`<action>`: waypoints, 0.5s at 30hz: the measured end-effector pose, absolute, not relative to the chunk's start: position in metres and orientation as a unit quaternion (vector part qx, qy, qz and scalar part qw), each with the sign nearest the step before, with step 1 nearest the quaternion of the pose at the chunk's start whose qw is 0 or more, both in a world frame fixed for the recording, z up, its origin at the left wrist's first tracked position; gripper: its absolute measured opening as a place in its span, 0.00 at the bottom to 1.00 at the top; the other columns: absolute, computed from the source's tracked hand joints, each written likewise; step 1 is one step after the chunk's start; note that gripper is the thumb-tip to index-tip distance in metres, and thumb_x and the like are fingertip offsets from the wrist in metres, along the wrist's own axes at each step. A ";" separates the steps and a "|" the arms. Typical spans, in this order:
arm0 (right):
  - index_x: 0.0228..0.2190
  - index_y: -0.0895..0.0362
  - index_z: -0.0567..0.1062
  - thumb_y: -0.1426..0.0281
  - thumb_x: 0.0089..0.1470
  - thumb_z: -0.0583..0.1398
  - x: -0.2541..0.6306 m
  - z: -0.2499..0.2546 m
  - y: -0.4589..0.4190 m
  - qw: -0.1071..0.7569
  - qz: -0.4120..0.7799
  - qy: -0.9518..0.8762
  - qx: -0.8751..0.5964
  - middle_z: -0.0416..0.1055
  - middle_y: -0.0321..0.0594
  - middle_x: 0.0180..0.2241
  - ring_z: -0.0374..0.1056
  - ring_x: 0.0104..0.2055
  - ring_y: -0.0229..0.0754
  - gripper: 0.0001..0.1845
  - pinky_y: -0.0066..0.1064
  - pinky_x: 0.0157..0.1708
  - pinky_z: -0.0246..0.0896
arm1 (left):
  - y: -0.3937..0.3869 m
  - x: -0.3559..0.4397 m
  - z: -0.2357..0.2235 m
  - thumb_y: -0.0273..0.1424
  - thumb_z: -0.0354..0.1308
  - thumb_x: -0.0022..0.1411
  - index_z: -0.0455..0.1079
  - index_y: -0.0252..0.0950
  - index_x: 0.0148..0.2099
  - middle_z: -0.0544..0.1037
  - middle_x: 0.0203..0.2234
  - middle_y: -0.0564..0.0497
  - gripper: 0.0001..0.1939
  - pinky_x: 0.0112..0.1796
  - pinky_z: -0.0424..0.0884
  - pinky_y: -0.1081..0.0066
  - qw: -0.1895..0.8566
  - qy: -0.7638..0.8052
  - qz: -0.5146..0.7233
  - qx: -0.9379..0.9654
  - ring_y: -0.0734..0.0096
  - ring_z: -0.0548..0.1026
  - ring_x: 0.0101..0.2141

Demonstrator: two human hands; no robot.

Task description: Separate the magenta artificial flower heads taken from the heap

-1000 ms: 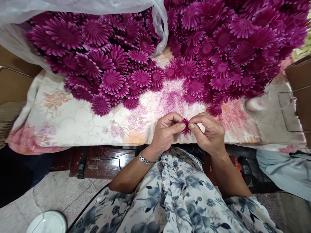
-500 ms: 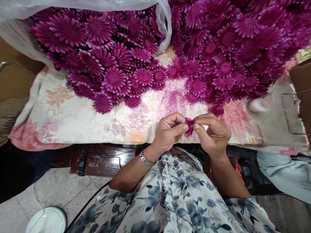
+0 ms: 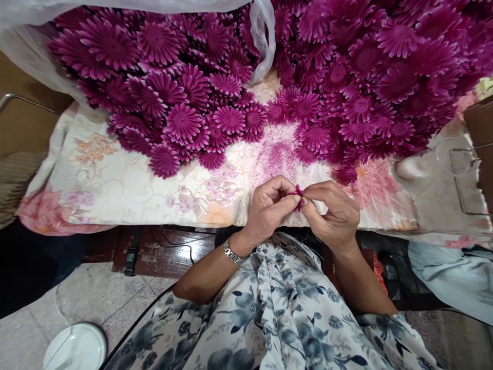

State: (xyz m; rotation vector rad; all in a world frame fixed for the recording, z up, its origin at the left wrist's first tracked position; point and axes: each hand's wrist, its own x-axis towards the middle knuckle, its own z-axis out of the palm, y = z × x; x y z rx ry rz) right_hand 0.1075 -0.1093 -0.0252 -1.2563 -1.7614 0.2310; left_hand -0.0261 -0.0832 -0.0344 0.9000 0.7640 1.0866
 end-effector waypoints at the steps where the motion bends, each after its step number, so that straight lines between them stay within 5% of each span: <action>1: 0.29 0.54 0.72 0.78 0.48 0.60 0.108 -0.026 -0.109 0.458 0.090 -0.722 -0.511 0.72 0.37 0.26 0.68 0.30 0.39 0.07 0.33 0.31 0.64 | -0.083 -0.027 -0.035 0.28 0.61 0.52 0.69 0.35 0.27 0.68 0.21 0.55 0.05 0.27 0.61 0.75 0.692 0.346 0.478 0.416 0.78 0.65 0.24; 15: 0.28 0.55 0.72 0.72 0.53 0.59 0.140 -0.035 -0.103 0.546 -0.015 -0.571 -0.613 0.68 0.34 0.25 0.66 0.28 0.37 0.03 0.31 0.29 0.61 | -0.078 -0.028 -0.030 0.30 0.66 0.44 0.68 0.34 0.24 0.67 0.17 0.56 0.08 0.24 0.59 0.76 0.689 0.408 0.544 0.249 0.80 0.64 0.20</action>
